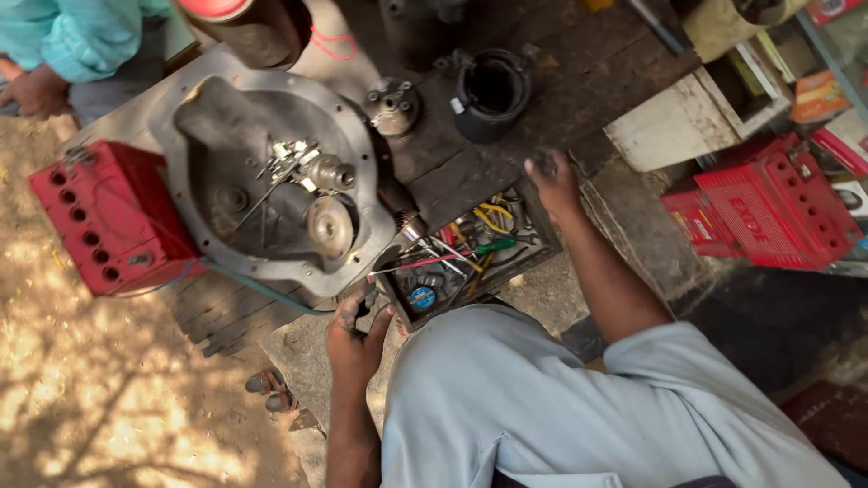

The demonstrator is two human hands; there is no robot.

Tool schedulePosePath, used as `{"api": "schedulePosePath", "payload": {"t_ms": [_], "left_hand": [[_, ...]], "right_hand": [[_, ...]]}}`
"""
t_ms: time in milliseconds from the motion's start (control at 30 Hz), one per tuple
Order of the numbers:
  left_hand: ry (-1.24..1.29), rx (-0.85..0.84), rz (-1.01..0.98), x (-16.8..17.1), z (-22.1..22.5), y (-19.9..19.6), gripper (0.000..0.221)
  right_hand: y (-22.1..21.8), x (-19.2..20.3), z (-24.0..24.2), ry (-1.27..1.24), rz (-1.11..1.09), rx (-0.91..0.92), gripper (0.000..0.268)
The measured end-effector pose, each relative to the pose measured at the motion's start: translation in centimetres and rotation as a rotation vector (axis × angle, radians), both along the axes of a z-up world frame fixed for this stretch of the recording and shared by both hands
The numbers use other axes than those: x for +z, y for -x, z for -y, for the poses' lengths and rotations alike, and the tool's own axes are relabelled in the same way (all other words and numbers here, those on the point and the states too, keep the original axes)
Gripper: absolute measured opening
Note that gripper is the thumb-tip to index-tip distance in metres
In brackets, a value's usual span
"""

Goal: Disassemble and inspect the internal components of an automotive starter motor on a workbench.

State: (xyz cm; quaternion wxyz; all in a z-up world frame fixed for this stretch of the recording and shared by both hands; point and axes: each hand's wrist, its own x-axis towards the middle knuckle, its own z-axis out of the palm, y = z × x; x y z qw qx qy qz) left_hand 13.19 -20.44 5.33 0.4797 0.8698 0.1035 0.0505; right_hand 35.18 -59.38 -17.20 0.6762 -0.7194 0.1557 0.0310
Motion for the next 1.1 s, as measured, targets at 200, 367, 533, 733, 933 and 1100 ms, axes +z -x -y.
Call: {"api": "schedulePosePath", "payload": {"t_ms": [200, 367, 533, 733, 933, 1100], "left_hand": [[0.098, 0.082, -0.098, -1.0, 2.8, 2.1, 0.045], [0.066, 0.069, -0.059, 0.8, 3.8, 3.4, 0.044], [0.094, 0.148, -0.083, -1.2, 4.6, 6.4, 0.048], [0.094, 0.287, -0.297, -2.6, 8.5, 9.0, 0.052], [0.000, 0.384, -0.321, -1.3, 13.9, 3.8, 0.051], [0.044, 0.338, -0.175, -2.1, 18.6, -1.2, 0.048]], "right_hand": [[-4.5, -2.3, 6.3, -0.074, -0.059, -0.247, 0.024], [0.7, -1.3, 8.0, -0.024, -0.062, -0.229, 0.011], [4.0, -2.4, 9.3, 0.317, 0.053, -0.072, 0.018], [-4.8, 3.4, 9.9, 0.614, 0.196, 0.110, 0.024], [-17.0, 4.6, 7.5, 0.875, 0.258, 0.281, 0.027], [-22.8, -3.2, 7.8, 1.122, 0.458, 0.406, 0.025]]}}
